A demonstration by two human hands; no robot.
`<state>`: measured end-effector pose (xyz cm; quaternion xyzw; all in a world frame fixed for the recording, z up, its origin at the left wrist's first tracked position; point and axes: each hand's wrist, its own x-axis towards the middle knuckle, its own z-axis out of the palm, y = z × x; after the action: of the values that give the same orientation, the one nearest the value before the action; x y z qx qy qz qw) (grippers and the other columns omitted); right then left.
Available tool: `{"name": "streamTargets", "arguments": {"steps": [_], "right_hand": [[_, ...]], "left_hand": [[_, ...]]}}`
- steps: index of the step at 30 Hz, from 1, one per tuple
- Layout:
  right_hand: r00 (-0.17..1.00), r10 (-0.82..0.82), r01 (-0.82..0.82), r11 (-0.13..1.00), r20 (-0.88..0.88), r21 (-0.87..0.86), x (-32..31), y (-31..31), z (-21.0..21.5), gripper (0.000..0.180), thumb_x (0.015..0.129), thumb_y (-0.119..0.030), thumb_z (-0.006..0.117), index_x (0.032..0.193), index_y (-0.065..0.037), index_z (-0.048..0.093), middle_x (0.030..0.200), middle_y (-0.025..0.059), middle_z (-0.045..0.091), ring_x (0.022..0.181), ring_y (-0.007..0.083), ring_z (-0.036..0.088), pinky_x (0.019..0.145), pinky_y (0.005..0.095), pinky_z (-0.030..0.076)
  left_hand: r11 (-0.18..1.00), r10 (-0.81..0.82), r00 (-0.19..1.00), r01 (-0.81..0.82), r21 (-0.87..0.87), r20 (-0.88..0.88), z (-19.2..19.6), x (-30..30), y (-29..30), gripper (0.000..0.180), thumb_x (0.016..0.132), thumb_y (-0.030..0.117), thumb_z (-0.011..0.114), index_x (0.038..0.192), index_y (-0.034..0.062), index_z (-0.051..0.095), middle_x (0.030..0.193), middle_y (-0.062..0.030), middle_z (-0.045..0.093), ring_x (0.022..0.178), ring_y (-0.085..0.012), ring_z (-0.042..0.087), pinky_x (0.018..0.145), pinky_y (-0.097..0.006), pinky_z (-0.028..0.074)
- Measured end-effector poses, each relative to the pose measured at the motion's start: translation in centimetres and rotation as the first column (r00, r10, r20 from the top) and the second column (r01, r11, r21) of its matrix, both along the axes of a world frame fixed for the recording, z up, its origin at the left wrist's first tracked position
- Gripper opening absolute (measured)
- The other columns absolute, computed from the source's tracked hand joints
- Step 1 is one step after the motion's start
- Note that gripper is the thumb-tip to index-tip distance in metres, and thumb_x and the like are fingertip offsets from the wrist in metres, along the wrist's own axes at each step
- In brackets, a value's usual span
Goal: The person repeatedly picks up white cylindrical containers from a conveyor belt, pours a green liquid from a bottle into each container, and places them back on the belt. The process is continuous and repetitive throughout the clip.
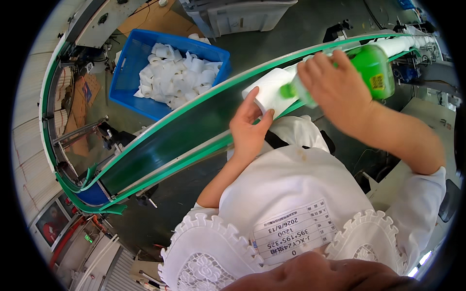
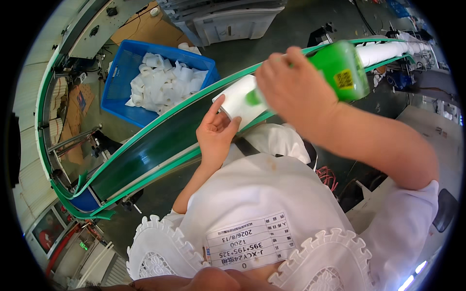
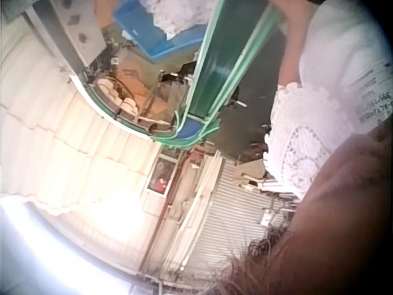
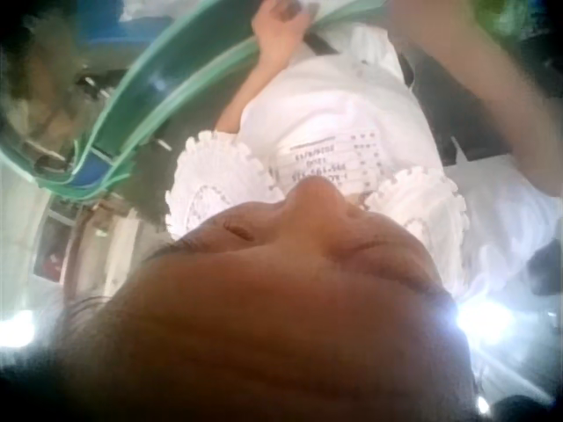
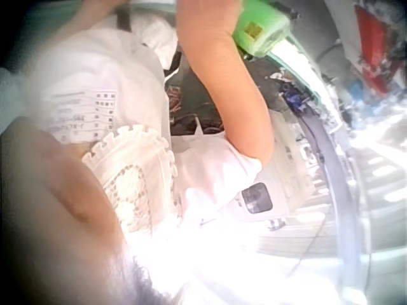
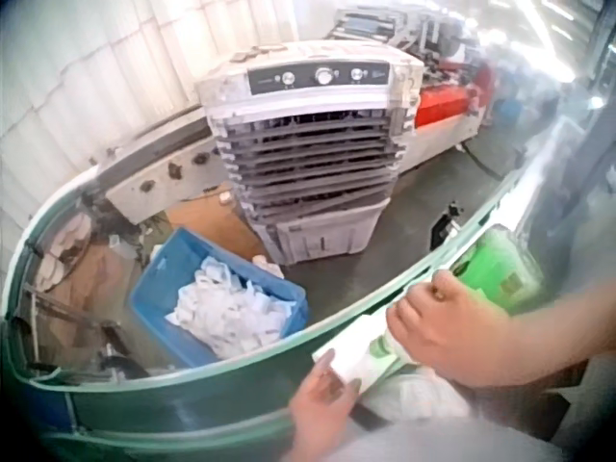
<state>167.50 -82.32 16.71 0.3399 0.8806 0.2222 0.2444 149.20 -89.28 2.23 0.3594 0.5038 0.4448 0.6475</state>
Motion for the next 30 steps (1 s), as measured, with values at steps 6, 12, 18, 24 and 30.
{"name": "streamTargets", "arguments": {"steps": [6,12,18,24,30], "right_hand": [[0.995,0.096,-0.096,0.995,-0.002,0.021,-0.6,-0.5,1.6,0.034,0.073,-0.021,0.068,0.104,-0.006,0.062,0.091,0.0025,0.055,0.092,0.0182,0.051,0.088,0.0342,0.035],[0.998,0.033,-0.033,0.999,0.058,-0.011,-1.4,-0.5,0.9,0.040,0.073,-0.017,0.067,0.110,-0.005,0.059,0.096,0.0037,0.055,0.096,0.0178,0.051,0.087,0.0335,0.036],[0.996,-0.021,0.024,0.999,-0.081,0.037,0.7,1.2,1.0,0.040,0.071,-0.016,0.069,0.107,-0.005,0.059,0.092,0.0040,0.056,0.094,0.0188,0.053,0.085,0.0322,0.036],[0.988,-0.012,0.000,0.997,-0.153,-0.077,-1.5,-0.1,0.8,0.044,0.069,-0.011,0.068,0.112,-0.003,0.057,0.096,0.0053,0.056,0.098,0.0196,0.054,0.086,0.0332,0.038],[0.959,-0.139,0.140,0.990,-0.246,-0.015,3.1,3.7,-0.9,0.053,0.061,-0.005,0.072,0.112,-0.005,0.057,0.094,0.0052,0.056,0.096,0.0219,0.056,0.084,0.0349,0.040]], "left_hand": [[0.999,0.032,0.999,-0.032,0.009,0.024,-0.2,0.3,-0.3,0.063,0.086,-0.008,0.067,0.145,0.0008,0.046,0.108,-0.0082,0.070,0.090,-0.0053,0.060,0.080,-0.020,0.048],[0.998,-0.008,1.000,0.009,0.059,-0.012,0.3,-0.2,-0.4,0.062,0.086,-0.009,0.067,0.144,0.0004,0.047,0.109,-0.0098,0.070,0.091,-0.0066,0.062,0.083,-0.021,0.049],[0.997,0.079,0.993,-0.079,0.005,0.091,0.0,-0.8,-0.2,0.062,0.086,-0.009,0.067,0.143,-0.0008,0.046,0.111,-0.0135,0.070,0.099,-0.0107,0.064,0.085,-0.024,0.051],[0.998,0.061,0.996,-0.062,0.022,0.066,0.2,-1.5,0.0,0.061,0.086,-0.010,0.067,0.143,-0.0015,0.047,0.114,-0.0159,0.069,0.101,-0.0125,0.065,0.087,-0.026,0.052],[0.982,0.187,0.973,-0.187,-0.011,0.133,0.1,-3.0,-0.6,0.059,0.085,-0.009,0.069,0.140,-0.0003,0.051,0.095,-0.0053,0.063,0.085,-0.0082,0.060,0.077,-0.023,0.050]]}}
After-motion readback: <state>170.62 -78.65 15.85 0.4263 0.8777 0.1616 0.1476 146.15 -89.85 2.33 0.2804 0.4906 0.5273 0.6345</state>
